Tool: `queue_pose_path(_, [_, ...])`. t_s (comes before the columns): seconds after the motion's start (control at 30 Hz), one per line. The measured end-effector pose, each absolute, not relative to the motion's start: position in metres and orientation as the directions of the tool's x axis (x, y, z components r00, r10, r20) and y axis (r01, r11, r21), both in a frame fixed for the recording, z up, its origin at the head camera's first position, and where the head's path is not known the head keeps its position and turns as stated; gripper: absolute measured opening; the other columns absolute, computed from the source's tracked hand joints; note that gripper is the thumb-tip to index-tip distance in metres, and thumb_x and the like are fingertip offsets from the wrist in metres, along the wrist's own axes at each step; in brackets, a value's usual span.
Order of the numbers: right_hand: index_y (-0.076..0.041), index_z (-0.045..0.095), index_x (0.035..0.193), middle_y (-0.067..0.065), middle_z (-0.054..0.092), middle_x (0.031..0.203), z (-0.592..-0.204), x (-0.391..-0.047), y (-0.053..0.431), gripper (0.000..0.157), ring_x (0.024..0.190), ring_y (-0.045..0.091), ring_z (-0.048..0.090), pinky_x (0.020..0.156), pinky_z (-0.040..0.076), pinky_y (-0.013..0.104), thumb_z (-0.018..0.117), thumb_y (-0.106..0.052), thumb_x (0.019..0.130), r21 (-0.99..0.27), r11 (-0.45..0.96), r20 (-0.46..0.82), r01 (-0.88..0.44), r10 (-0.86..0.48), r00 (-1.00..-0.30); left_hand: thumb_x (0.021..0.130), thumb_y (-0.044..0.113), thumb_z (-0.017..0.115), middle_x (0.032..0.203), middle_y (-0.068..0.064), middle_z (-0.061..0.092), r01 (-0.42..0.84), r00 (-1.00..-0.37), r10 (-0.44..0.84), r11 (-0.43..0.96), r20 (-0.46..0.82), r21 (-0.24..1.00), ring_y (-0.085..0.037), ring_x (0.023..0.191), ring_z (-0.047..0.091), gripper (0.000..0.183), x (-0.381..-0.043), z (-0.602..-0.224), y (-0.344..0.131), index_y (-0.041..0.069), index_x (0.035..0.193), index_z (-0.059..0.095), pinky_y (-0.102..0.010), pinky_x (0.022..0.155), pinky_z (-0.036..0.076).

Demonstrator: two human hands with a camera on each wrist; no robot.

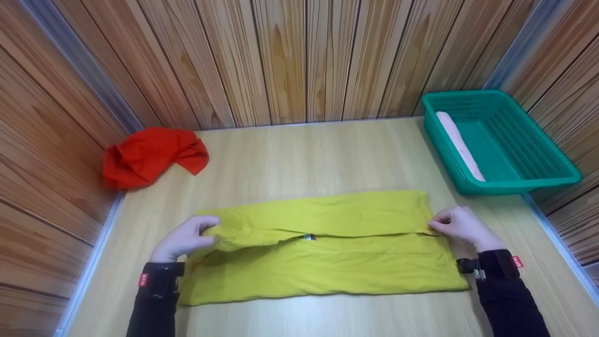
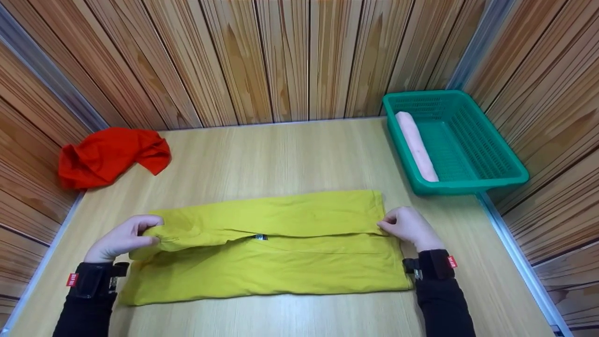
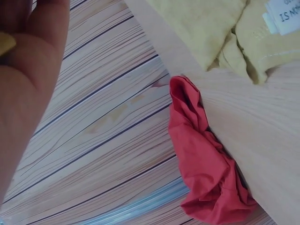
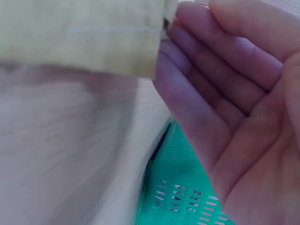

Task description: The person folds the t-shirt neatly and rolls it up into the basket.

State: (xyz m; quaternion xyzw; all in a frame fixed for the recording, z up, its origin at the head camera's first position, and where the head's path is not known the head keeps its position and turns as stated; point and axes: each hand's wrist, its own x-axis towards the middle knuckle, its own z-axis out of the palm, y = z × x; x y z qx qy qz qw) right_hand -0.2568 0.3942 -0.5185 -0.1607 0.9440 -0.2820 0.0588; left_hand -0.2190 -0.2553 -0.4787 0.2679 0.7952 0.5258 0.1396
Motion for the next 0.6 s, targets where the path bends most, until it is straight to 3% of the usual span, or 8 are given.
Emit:
queue_pose_path(0.17, [-0.014,0.076,0.076,-0.006,0.069,0.076,-0.517,-0.257,0.392,0.012,0.072,0.007,0.059,0.067,0.05,0.026,0.076,-0.018,0.088,-0.538,0.792,-0.021,-0.289,-0.355,-0.935,0.076,-0.007,0.06,0.068,0.005,0.039,0.282,-0.819,0.571,0.312,0.058,0.907,-0.007,0.064,0.042,0.021,-0.217,-0.479,-0.257,0.005,0.073,0.043,-0.021,0.058,0.037])
queue_pose_path(0.4, [-0.013,0.076,0.076,-0.005,0.068,0.075,-0.517,-0.258,0.39,0.012,0.07,0.008,0.057,0.065,0.048,0.024,0.076,-0.016,0.087,-0.529,0.801,-0.026,-0.281,-0.346,-0.938,0.075,-0.011,0.061,0.069,-0.005,0.041,0.351,-0.836,0.521,0.269,0.171,0.897,-0.009,0.069,0.046,0.022,-0.213,-0.472,-0.258,0.004,0.074,0.045,-0.024,0.064,0.039])
queue_pose_path(0.6, [-0.012,0.076,0.075,-0.006,0.066,0.072,-0.515,-0.257,0.392,0.013,0.068,0.007,0.055,0.064,0.047,0.022,0.075,-0.015,0.087,-0.526,0.803,0.006,-0.28,-0.325,-0.946,0.073,-0.013,0.062,0.07,-0.001,0.045,0.395,-0.868,0.434,0.309,0.241,0.865,-0.008,0.068,0.046,0.023,-0.208,-0.459,-0.259,0.007,0.076,0.052,-0.023,0.062,0.04])
